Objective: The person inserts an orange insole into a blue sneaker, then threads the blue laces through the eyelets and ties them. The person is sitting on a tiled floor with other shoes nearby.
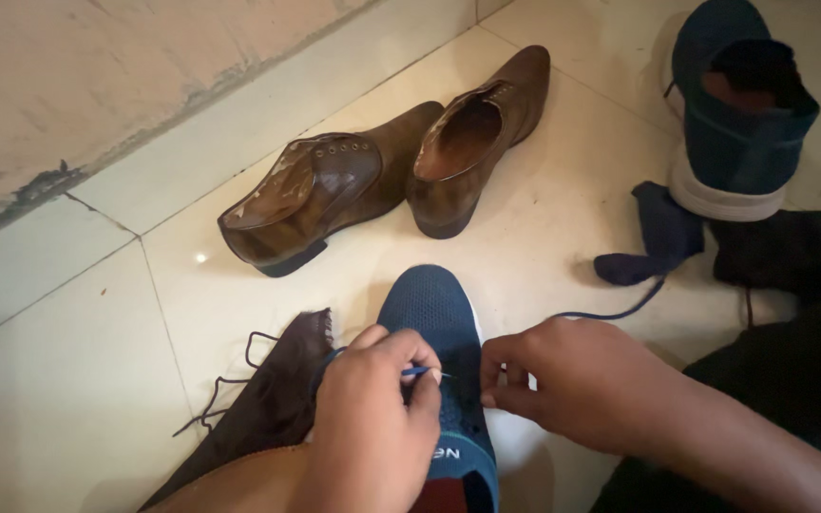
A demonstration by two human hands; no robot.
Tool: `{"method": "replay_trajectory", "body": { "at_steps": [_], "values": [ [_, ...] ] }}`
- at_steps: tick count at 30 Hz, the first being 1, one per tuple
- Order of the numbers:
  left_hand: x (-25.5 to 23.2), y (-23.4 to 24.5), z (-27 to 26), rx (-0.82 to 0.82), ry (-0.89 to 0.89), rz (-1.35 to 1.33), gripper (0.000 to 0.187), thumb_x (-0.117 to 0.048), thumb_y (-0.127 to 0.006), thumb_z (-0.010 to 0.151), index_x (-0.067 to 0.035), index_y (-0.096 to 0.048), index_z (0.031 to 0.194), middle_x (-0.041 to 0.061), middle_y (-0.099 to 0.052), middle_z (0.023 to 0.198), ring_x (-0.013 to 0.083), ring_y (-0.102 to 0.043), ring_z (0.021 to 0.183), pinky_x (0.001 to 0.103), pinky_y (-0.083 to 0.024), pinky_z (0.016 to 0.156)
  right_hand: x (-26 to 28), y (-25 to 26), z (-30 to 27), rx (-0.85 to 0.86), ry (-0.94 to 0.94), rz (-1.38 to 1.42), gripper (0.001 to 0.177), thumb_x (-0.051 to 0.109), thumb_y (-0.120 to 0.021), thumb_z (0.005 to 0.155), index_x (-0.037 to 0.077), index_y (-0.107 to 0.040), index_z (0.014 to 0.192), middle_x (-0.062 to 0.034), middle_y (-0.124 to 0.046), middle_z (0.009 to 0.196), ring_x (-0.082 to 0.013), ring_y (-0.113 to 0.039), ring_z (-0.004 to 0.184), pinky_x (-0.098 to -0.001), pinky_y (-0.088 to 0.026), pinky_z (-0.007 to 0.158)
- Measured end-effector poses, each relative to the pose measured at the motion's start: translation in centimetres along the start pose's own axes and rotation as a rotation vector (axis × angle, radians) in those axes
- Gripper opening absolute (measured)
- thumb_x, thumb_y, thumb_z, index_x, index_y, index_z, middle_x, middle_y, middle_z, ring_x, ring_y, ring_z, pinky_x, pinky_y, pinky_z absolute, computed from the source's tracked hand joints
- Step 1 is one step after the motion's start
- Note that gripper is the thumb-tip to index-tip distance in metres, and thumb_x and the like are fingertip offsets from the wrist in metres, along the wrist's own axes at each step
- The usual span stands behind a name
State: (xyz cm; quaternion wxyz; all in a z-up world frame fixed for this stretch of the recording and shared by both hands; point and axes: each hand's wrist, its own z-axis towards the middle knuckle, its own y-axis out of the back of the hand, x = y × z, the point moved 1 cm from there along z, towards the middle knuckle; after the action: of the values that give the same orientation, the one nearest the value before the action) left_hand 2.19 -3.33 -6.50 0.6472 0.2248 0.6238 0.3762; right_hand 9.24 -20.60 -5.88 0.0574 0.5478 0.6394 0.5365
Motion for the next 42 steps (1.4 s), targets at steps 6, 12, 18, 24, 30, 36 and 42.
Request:
{"method": "replay_trajectory", "body": {
  "at_steps": [6,12,18,24,30,36,42],
  "values": [
    [-0.6,-0.2,0.0,0.042,0.026,0.074,0.011,-0.006,-0.071,0.076,-0.011,-0.071,0.086,0.014,-0.063,0.088,0.0386,-0.065,0.081,0.049,-0.051,0.07,0.4,0.0,0.0,-0.008,-0.024,-0.012,0.019,0.033,-0.07,0.083,0.025,-0.077,0.099,0.0004,-0.08,0.087,-0.0238,-0.075,0.084,-0.0392,-0.056,0.078],
    [-0.2,-1.3,-0.3,0.054,-0.01,0.018,0.007,-0.008,-0.069,0.081,-0.011,-0.071,0.087,0.015,-0.064,0.087,0.0378,-0.066,0.084,0.048,-0.051,0.073,0.6,0.0,0.3,0.045,-0.043,-0.041,0.022,0.033,-0.069,0.086,0.024,-0.075,0.104,-0.0001,-0.08,0.086,-0.0243,-0.075,0.083,-0.0388,-0.056,0.078],
    [0.9,-2.8,-0.3,0.039,0.132,-0.075,0.007,-0.01,-0.072,0.079,-0.008,-0.07,0.085,0.014,-0.07,0.085,0.0344,-0.069,0.085,0.044,-0.052,0.073,0.2,-0.4,0.4,0.008,-0.017,0.025,0.018,0.031,-0.067,0.088,0.021,-0.075,0.099,-0.0025,-0.078,0.079,-0.0253,-0.075,0.077,-0.0401,-0.055,0.074],
    [1.1,-2.5,0.0,0.181,0.464,-0.273,0.01,-0.015,-0.066,0.085,-0.007,-0.071,0.088,0.014,-0.07,0.071,0.0245,-0.068,0.068,0.036,-0.052,0.068,-0.1,-0.9,0.6,0.079,-0.104,0.204,0.018,0.03,-0.062,0.093,0.015,-0.072,0.095,-0.0054,-0.076,0.073,-0.0214,-0.075,0.062,-0.0365,-0.057,0.066],
    [1.8,-2.7,-0.1,0.278,0.649,-0.46,0.016,-0.017,-0.064,0.089,-0.004,-0.071,0.082,0.005,-0.06,0.063,0.0131,-0.053,0.061,0.031,-0.045,0.061,0.2,-1.1,0.6,0.069,-0.091,0.3,0.02,0.032,-0.066,0.093,0.013,-0.07,0.096,-0.0074,-0.074,0.067,-0.0219,-0.072,0.055,-0.0365,-0.057,0.061],
    [3.1,-3.7,-0.1,0.298,0.675,-0.641,0.013,-0.007,-0.058,0.086,-0.002,-0.068,0.08,0.0,-0.053,0.064,0.01,-0.045,0.06,0.028,-0.036,0.057,0.4,-1.1,0.7,0.079,-0.106,0.307,0.019,0.03,-0.066,0.094,0.011,-0.067,0.093,-0.0094,-0.072,0.064,-0.0205,-0.071,0.053,-0.036,-0.056,0.058],
    [1.9,-3.2,-0.2,0.243,0.666,-0.604,0.013,-0.008,-0.062,0.084,-0.002,-0.071,0.078,0.002,-0.058,0.063,0.01,-0.05,0.06,0.028,-0.04,0.058,0.4,-1.2,0.8,0.064,-0.062,0.315,0.018,0.029,-0.065,0.094,0.011,-0.067,0.093,-0.0083,-0.072,0.064,-0.0207,-0.07,0.052,-0.0365,-0.056,0.057]
  ]
}}
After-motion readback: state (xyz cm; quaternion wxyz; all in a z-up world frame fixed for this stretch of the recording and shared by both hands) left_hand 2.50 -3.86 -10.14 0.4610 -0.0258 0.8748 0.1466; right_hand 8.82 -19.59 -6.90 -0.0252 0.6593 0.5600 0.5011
